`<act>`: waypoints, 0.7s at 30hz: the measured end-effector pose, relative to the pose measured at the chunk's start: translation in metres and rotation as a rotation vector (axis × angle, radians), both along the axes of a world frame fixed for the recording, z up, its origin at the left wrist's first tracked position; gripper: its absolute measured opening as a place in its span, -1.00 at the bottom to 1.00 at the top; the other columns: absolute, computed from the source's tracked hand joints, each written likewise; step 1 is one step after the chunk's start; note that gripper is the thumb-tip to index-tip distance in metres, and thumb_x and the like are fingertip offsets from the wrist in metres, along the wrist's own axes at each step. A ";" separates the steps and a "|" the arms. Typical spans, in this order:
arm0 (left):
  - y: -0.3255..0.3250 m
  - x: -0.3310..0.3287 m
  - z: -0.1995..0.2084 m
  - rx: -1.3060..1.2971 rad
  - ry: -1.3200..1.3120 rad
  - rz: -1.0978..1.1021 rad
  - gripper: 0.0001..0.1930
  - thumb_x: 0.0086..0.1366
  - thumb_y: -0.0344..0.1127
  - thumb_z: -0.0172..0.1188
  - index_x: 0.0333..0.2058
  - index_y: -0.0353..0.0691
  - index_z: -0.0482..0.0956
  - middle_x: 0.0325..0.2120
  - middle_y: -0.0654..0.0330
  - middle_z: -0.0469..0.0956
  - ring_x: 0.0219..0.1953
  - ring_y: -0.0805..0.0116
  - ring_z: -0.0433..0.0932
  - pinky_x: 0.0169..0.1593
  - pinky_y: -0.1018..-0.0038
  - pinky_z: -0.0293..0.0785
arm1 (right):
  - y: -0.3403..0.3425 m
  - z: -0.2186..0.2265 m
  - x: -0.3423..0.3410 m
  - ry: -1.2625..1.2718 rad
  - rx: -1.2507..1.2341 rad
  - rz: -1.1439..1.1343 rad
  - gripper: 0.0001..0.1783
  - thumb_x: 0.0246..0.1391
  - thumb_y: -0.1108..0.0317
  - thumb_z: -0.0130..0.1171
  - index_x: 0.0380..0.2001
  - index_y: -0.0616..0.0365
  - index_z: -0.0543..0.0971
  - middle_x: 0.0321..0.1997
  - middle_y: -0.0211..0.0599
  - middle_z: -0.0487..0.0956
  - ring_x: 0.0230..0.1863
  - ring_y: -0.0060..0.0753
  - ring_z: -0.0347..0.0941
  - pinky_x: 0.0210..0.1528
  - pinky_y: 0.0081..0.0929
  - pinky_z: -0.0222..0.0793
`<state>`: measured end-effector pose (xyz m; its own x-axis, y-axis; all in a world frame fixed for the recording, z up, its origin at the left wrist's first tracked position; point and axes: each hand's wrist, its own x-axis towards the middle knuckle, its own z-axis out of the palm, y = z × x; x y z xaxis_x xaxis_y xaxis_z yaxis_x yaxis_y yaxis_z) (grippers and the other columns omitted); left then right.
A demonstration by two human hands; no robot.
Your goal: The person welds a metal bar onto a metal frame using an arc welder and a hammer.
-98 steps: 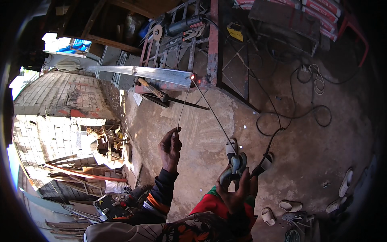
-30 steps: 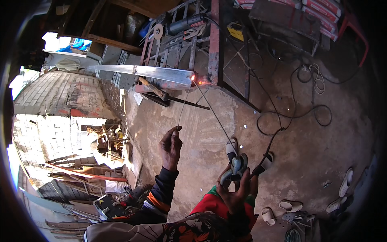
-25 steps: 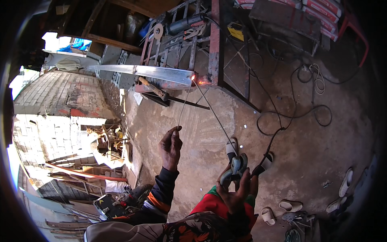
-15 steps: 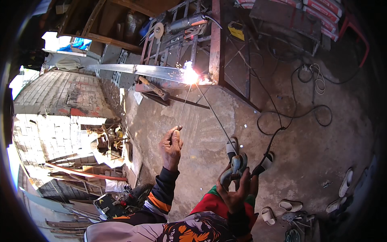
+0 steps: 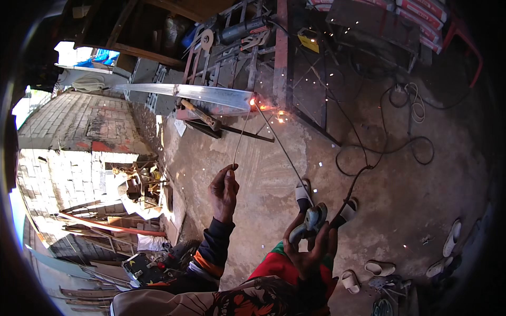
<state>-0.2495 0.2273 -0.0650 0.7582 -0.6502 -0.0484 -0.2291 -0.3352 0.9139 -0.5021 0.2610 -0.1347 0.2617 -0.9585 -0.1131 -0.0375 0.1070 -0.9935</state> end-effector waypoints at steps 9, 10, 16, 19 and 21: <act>0.001 0.001 0.003 0.022 -0.017 0.023 -0.67 0.44 -0.22 0.05 -0.06 -0.41 0.54 -0.68 0.49 0.17 -0.64 0.71 0.08 -0.56 0.64 -0.02 | -0.014 0.019 0.005 -0.083 0.052 0.043 0.27 -0.24 0.47 0.45 0.41 0.31 -0.21 0.20 0.01 0.31 -0.03 -0.30 0.40 0.02 -0.40 0.39; 0.001 0.001 0.003 0.024 -0.021 0.022 -0.67 0.44 -0.22 0.05 -0.06 -0.41 0.54 -0.68 0.49 0.17 -0.64 0.71 0.08 -0.56 0.64 -0.02 | -0.014 0.019 0.005 -0.082 0.052 0.042 0.27 -0.24 0.47 0.45 0.41 0.31 -0.21 0.20 0.01 0.31 -0.03 -0.30 0.40 0.02 -0.40 0.39; 0.000 -0.001 0.004 0.015 -0.006 0.013 -0.68 0.44 -0.22 0.05 -0.05 -0.40 0.54 -0.67 0.49 0.18 -0.63 0.71 0.09 -0.55 0.64 -0.01 | -0.011 0.014 0.003 -0.012 0.026 0.028 0.29 -0.31 0.38 0.49 0.40 0.33 -0.13 0.20 0.02 0.32 0.00 -0.28 0.40 0.01 -0.40 0.40; 0.002 0.001 0.002 0.008 -0.019 0.005 -0.69 0.45 -0.25 0.04 -0.05 -0.39 0.54 -0.65 0.48 0.21 -0.63 0.71 0.10 -0.56 0.65 0.00 | -0.013 0.018 0.005 0.005 0.022 0.009 0.27 -0.31 0.36 0.49 0.40 0.34 -0.11 0.19 0.03 0.34 -0.02 -0.27 0.41 -0.02 -0.40 0.41; 0.004 0.004 0.002 -0.011 0.002 0.010 -0.73 0.44 -0.31 0.04 -0.05 -0.39 0.54 -0.48 0.39 0.39 -0.61 0.71 0.16 -0.55 0.67 0.09 | -0.017 0.019 0.005 0.102 -0.121 0.029 0.24 -0.29 0.34 0.48 0.39 0.37 -0.08 0.20 0.06 0.33 0.04 -0.20 0.41 0.03 -0.35 0.40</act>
<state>-0.2460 0.2314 -0.0634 0.7643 -0.6434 -0.0432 -0.2238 -0.3275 0.9180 -0.4972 0.2444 -0.1158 0.2826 -0.9589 -0.0246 -0.1399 -0.0158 -0.9900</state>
